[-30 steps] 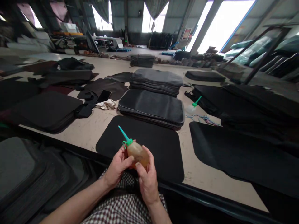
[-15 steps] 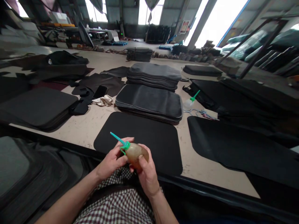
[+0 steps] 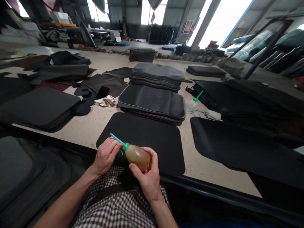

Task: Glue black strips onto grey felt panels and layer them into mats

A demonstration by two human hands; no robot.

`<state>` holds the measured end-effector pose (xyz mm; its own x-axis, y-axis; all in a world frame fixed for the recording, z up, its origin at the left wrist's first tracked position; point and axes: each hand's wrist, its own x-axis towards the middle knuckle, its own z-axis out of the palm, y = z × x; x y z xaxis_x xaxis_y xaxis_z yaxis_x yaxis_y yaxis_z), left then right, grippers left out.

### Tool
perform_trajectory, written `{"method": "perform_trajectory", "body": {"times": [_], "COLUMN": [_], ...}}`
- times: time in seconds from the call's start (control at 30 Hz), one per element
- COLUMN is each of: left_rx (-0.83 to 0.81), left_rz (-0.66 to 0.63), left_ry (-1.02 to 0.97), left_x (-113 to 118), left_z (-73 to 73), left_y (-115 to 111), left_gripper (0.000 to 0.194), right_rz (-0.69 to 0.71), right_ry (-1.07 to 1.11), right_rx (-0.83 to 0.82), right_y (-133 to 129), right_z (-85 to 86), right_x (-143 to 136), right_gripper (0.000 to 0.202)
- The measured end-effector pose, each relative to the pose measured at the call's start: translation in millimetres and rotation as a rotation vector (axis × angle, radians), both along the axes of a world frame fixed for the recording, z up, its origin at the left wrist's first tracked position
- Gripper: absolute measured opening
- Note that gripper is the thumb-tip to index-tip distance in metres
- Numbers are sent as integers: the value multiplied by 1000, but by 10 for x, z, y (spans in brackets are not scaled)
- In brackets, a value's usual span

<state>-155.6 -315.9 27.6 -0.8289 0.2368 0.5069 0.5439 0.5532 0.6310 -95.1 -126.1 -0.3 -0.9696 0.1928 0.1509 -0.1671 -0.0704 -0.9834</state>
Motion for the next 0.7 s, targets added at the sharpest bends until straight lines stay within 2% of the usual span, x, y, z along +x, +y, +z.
{"method": "perform_trajectory", "body": {"times": [0.1, 0.2, 0.33, 0.4, 0.5, 0.63, 0.7], "left_rx": [97, 307, 799, 990, 1020, 1035, 1071], "left_rz": [39, 79, 225, 239, 113, -136, -247], "left_ry": [-36, -227, -407, -438, -531, -623, -685], "left_x": [43, 70, -25, -83, -89, 16, 58], "left_z": [-93, -147, -149, -127, -69, 37, 82], "left_y": [-24, -31, -94, -147, -172, -49, 36], "left_gripper": [36, 38, 40, 39, 31, 61, 55], "right_rz": [-12, -24, -70, -71, 11, 138, 173], "right_ry": [38, 61, 28, -29, -122, -249, -320], "right_rx": [3, -2, -6, -80, -325, -616, -720], "right_y": [-101, -165, -105, -48, -7, -50, -78], "right_z": [5, 25, 68, 84, 103, 125, 134], "right_x": [23, 50, 84, 93, 93, 91, 92], "right_gripper": [61, 64, 61, 61, 56, 46, 44]}}
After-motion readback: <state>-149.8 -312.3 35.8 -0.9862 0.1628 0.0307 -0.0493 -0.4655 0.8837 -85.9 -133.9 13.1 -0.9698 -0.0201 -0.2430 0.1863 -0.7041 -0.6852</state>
